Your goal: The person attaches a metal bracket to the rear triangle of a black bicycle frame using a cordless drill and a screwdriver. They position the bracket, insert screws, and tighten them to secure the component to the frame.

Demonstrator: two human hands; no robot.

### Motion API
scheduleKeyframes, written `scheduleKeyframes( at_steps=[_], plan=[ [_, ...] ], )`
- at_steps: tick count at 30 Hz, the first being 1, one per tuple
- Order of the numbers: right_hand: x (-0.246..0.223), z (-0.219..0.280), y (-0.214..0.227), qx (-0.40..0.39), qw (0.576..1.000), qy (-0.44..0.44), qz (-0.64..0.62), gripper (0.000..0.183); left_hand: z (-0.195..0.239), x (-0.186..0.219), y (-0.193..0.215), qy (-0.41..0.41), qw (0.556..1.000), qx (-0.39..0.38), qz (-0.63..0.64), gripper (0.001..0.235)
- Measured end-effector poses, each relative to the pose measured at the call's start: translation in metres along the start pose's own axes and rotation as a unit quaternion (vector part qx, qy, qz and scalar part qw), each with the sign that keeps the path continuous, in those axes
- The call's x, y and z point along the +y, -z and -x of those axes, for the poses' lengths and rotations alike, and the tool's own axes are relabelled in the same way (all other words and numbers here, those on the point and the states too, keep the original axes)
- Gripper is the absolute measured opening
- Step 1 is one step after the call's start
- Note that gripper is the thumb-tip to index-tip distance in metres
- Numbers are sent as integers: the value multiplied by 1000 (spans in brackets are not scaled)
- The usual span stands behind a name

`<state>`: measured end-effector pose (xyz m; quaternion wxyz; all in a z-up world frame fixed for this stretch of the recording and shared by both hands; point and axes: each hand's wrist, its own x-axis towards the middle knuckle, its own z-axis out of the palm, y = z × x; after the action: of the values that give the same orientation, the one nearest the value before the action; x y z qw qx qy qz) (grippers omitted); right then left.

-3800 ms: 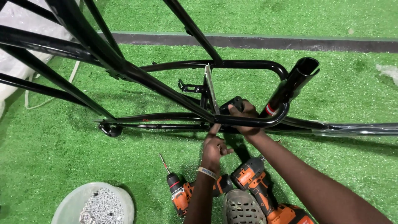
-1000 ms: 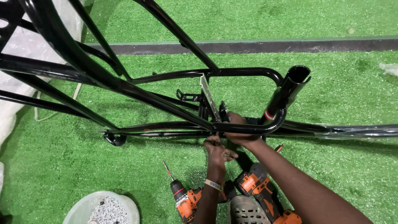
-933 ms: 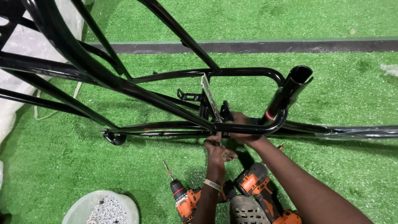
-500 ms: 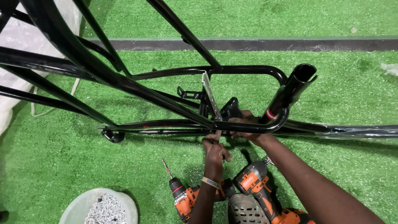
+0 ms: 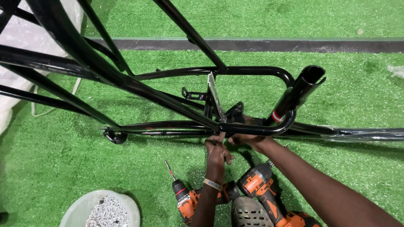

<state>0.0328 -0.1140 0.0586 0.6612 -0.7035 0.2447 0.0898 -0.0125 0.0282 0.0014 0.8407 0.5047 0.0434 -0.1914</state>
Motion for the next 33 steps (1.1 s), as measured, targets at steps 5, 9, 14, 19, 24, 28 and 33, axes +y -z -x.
scheduleKeyframes(
  at_steps=[5, 9, 14, 19, 24, 28, 33],
  plan=[
    [7, 4, 10, -34, 984, -143, -97, 26, -5, -11, 6, 1, 998, -12, 61, 31],
    [8, 30, -9, 10, 995, -94, 27, 46, -8, -18, 4, -10, 997, -14, 75, 30],
    [12, 33, -8, 37, 997, -64, 4, 46, -12, -25, 5, 1, 993, -3, 116, 33],
    [15, 33, -6, 61, 997, -35, -20, 47, -30, -68, 32, -10, 984, -26, 174, 22],
    [34, 24, 5, 92, 995, -9, -41, 48, -15, -31, 12, -91, 991, -81, 62, 32],
    [61, 9, 10, 59, 991, 1, -119, 10, -3, 4, -10, 27, 999, 15, 45, 24],
    [55, 6, 9, 56, 991, 8, -125, 10, -8, -7, -4, 24, 999, 18, 25, 24]
  ],
)
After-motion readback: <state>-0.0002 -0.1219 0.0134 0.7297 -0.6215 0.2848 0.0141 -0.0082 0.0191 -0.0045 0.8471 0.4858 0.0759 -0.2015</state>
